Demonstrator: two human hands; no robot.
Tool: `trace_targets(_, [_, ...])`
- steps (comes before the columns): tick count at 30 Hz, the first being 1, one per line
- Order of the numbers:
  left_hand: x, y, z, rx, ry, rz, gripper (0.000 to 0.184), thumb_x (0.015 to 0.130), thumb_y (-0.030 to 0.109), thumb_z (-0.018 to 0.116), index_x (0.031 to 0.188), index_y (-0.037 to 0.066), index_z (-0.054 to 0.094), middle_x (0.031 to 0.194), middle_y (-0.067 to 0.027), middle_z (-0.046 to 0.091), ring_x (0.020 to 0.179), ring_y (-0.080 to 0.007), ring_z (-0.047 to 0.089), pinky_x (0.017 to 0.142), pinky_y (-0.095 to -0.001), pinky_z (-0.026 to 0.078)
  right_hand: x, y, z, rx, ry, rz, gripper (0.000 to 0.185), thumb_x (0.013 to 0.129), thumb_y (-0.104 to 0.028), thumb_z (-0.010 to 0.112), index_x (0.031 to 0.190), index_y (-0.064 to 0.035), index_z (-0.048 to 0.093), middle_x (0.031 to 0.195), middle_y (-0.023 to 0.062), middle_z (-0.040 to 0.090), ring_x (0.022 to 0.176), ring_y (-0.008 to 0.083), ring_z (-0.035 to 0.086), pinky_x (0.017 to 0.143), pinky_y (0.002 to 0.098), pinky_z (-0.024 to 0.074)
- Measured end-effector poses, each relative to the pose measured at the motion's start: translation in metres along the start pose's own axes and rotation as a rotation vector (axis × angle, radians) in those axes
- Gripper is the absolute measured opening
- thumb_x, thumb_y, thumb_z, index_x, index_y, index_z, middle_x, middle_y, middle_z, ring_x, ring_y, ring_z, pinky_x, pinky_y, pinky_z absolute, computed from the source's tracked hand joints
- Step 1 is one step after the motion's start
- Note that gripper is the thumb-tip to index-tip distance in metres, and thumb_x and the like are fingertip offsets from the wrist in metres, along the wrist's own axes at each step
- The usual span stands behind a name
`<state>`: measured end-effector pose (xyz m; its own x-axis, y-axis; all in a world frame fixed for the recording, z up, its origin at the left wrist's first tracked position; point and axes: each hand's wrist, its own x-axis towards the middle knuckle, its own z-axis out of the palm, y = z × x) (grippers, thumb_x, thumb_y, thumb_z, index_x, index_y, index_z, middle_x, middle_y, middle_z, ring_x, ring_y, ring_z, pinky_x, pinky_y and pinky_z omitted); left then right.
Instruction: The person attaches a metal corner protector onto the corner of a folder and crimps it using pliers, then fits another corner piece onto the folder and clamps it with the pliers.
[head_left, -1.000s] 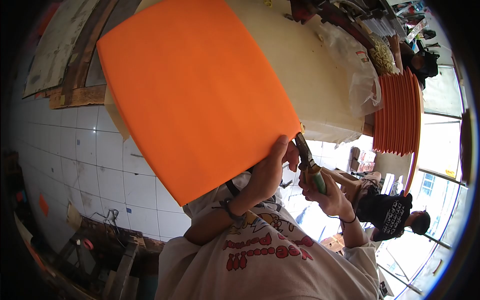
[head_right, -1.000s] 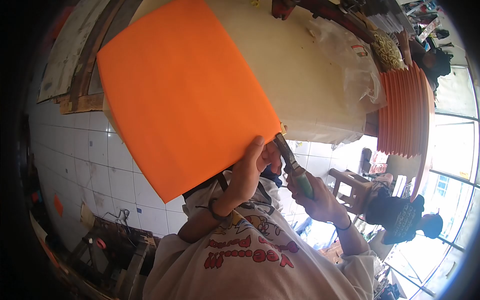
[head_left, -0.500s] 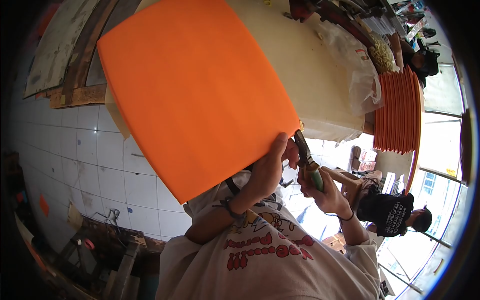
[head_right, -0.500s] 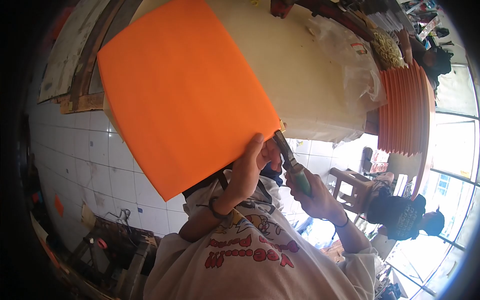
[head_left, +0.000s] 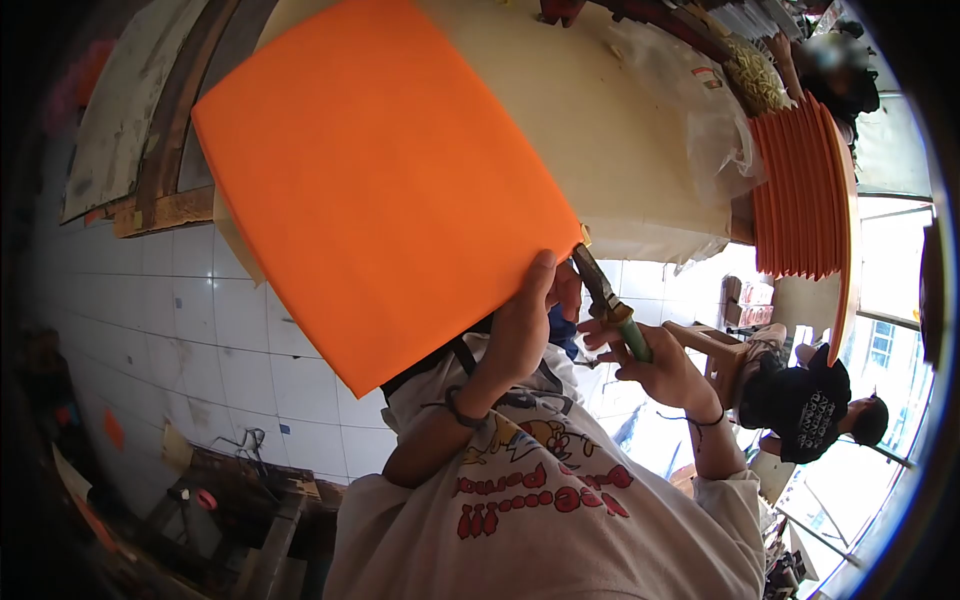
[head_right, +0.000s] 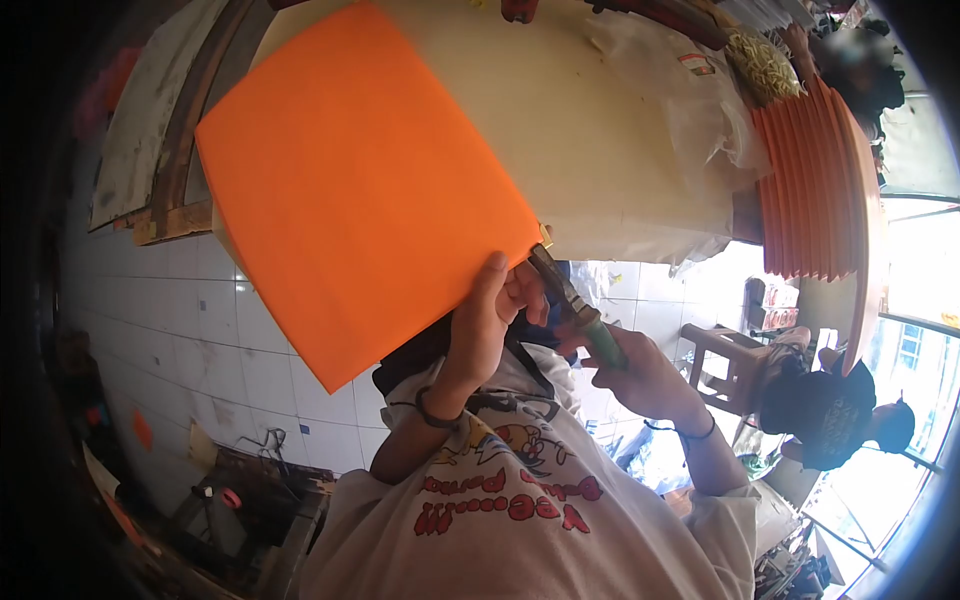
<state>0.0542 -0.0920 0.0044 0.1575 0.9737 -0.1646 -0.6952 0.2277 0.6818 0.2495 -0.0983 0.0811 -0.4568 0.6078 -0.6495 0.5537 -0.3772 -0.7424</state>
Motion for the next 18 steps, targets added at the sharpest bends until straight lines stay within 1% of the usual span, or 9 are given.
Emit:
trace_targets(1, [0.0, -0.001, -0.001, -0.002, -0.002, 0.001, 0.05, 0.106, 0.035, 0.029, 0.129, -0.005, 0.049, 0.073, -0.0057, 0.051, 0.066, -0.014, 0.051, 0.067, -0.0293, 0.046, 0.001, 0.0, 0.0, -0.02, -0.002, -0.017, 0.055, 0.073, 0.006, 0.051, 0.128, -0.0022, 0.056, 0.13, 0.0117, 0.059, 0.114, 0.0229, 0.058, 0.101, 0.0381, 0.0467])
trace_targets(2, [0.0, -0.003, -0.001, -0.004, 0.009, -0.003, 0.051, 0.105, 0.035, 0.029, 0.129, -0.005, 0.049, 0.073, -0.0057, 0.051, 0.066, -0.0141, 0.051, 0.067, -0.0296, 0.046, 0.0, -0.001, 0.001, 0.002, -0.015, -0.032, 0.062, 0.073, 0.009, 0.051, 0.133, -0.0068, 0.055, 0.139, 0.0094, 0.054, 0.12, 0.0225, 0.055, 0.105, 0.0383, 0.0432])
trace_targets(5, [0.0, -0.008, -0.003, -0.004, 0.029, -0.017, 0.052, 0.105, 0.036, 0.029, 0.13, -0.005, 0.048, 0.072, -0.006, 0.05, 0.065, -0.0143, 0.05, 0.067, -0.0303, 0.045, -0.005, 0.014, 0.006, 0.11, -0.036, -0.032, 0.066, 0.073, 0.012, 0.052, 0.136, -0.008, 0.053, 0.143, 0.0098, 0.05, 0.124, 0.0224, 0.053, 0.106, 0.0386, 0.0422])
trace_targets(6, [0.0, -0.008, -0.003, -0.001, 0.027, -0.022, 0.052, 0.105, 0.036, 0.029, 0.13, -0.005, 0.048, 0.072, -0.0061, 0.05, 0.065, -0.0144, 0.05, 0.067, -0.0305, 0.045, -0.007, 0.011, 0.008, 0.142, -0.025, -0.021, 0.067, 0.073, 0.012, 0.054, 0.137, -0.0089, 0.053, 0.142, 0.0101, 0.051, 0.127, 0.0226, 0.052, 0.107, 0.0397, 0.0419])
trace_targets(9, [0.0, -0.007, -0.003, 0.0, 0.021, -0.025, 0.053, 0.105, 0.037, 0.029, 0.13, -0.005, 0.049, 0.072, -0.0062, 0.05, 0.065, -0.0145, 0.05, 0.067, -0.0307, 0.046, -0.007, 0.016, 0.007, 0.09, -0.015, -0.044, 0.067, 0.073, 0.013, 0.053, 0.138, -0.0073, 0.051, 0.142, 0.0109, 0.052, 0.129, 0.0232, 0.05, 0.108, 0.0406, 0.0423])
trace_targets(12, [0.0, -0.007, -0.003, 0.006, 0.022, -0.022, 0.053, 0.106, 0.037, 0.029, 0.13, -0.006, 0.049, 0.073, -0.0061, 0.05, 0.065, -0.0144, 0.05, 0.067, -0.0307, 0.046, -0.009, 0.008, 0.008, 0.149, -0.009, 0.029, 0.067, 0.073, 0.012, 0.052, 0.138, -0.0043, 0.05, 0.141, 0.0115, 0.053, 0.127, 0.0235, 0.052, 0.105, 0.0398, 0.0448])
trace_targets(15, [0.001, -0.007, -0.004, 0.011, 0.018, -0.029, 0.053, 0.106, 0.037, 0.029, 0.13, -0.006, 0.049, 0.074, -0.0061, 0.05, 0.065, -0.0143, 0.05, 0.067, -0.0306, 0.046, -0.009, 0.001, 0.006, 0.099, -0.012, 0.0, 0.066, 0.074, 0.011, 0.052, 0.139, -0.0018, 0.048, 0.137, 0.0112, 0.055, 0.123, 0.0229, 0.055, 0.101, 0.0379, 0.0478])
trace_targets(18, [0.001, -0.007, -0.004, 0.021, 0.012, -0.034, 0.052, 0.106, 0.036, 0.029, 0.129, -0.006, 0.049, 0.074, -0.0062, 0.05, 0.065, -0.0143, 0.05, 0.067, -0.0305, 0.046, -0.007, 0.006, 0.003, 0.151, -0.038, -0.028, 0.066, 0.075, 0.01, 0.052, 0.139, -0.0012, 0.047, 0.133, 0.0114, 0.058, 0.12, 0.0218, 0.057, 0.098, 0.0362, 0.0498])
